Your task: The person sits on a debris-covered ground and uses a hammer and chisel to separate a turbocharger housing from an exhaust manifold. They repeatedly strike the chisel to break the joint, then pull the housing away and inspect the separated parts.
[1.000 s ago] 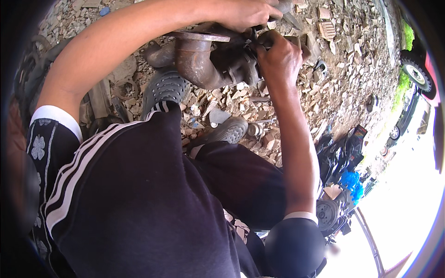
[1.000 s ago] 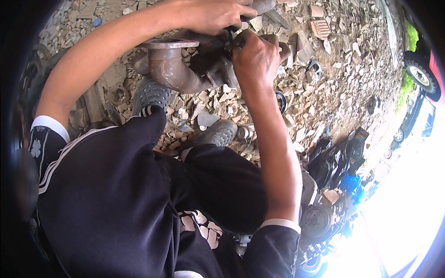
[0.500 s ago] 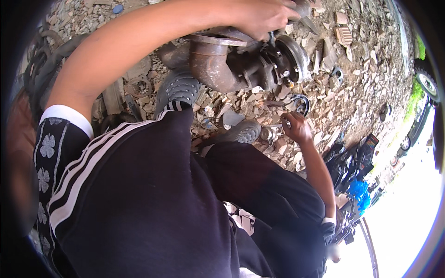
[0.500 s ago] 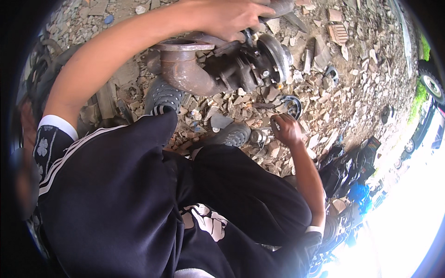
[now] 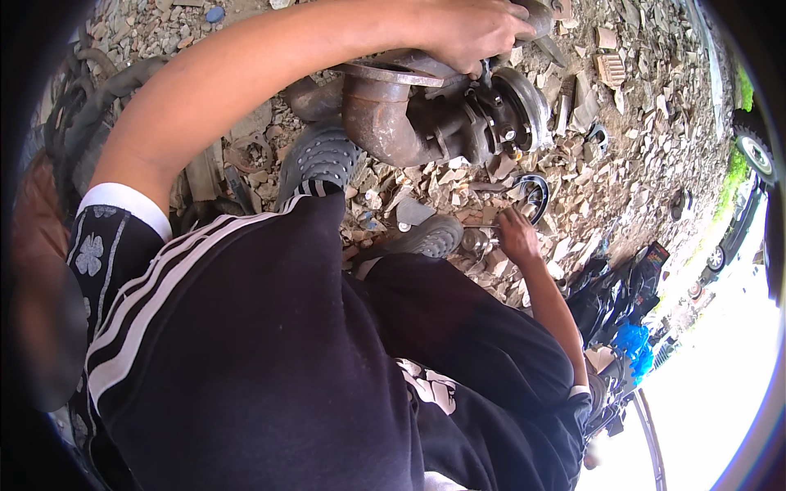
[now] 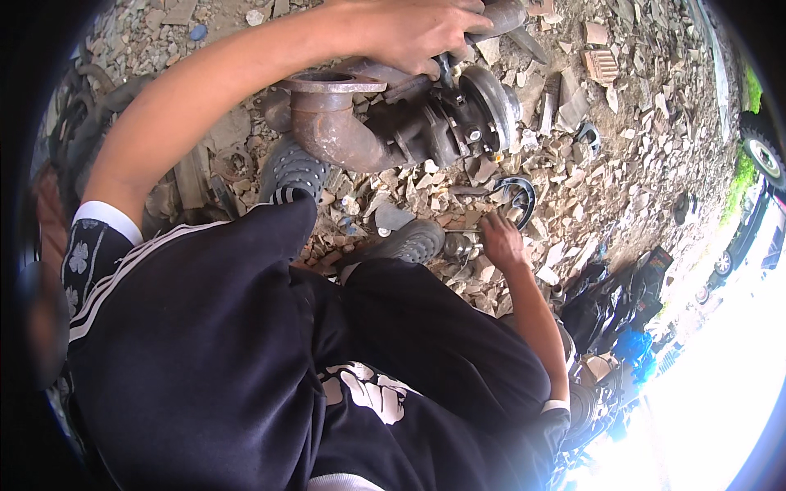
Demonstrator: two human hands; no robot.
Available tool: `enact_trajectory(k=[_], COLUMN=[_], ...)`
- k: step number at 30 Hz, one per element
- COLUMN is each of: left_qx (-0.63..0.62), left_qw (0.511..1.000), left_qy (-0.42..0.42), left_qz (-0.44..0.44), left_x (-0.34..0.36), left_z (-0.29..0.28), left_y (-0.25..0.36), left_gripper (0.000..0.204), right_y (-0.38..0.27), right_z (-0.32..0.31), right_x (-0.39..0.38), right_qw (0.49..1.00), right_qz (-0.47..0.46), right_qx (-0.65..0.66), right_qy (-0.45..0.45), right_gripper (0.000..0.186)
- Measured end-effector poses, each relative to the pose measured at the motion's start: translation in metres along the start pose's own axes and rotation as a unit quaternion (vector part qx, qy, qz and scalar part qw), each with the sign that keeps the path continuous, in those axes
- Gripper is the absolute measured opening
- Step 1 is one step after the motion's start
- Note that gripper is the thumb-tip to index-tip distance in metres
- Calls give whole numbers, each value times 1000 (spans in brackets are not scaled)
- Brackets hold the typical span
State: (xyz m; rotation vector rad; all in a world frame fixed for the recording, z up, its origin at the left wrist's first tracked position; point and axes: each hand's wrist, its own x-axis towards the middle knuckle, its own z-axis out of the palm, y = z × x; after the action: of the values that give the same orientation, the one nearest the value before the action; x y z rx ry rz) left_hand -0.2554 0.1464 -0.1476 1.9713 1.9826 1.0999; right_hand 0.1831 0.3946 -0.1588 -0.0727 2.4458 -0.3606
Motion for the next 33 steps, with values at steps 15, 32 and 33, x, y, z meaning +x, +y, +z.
enact_trajectory(k=[15,32,33], left_qx=[-57,144,86], left_qw=[994,986,981], left_qy=[0,-84,-139], left_qz=[-96,-27,-107], left_x=[1,-4,-1], left_z=[-2,-7,-14], left_y=[9,12,23], left_gripper=[23,41,41], right_y=[-81,57,47], right_z=[-215,-26,-37], right_x=[42,14,17], right_qw=[960,866,879], right_qz=[109,348,356], right_qx=[223,260,228], right_qy=[126,248,223], right_gripper=[38,42,39])
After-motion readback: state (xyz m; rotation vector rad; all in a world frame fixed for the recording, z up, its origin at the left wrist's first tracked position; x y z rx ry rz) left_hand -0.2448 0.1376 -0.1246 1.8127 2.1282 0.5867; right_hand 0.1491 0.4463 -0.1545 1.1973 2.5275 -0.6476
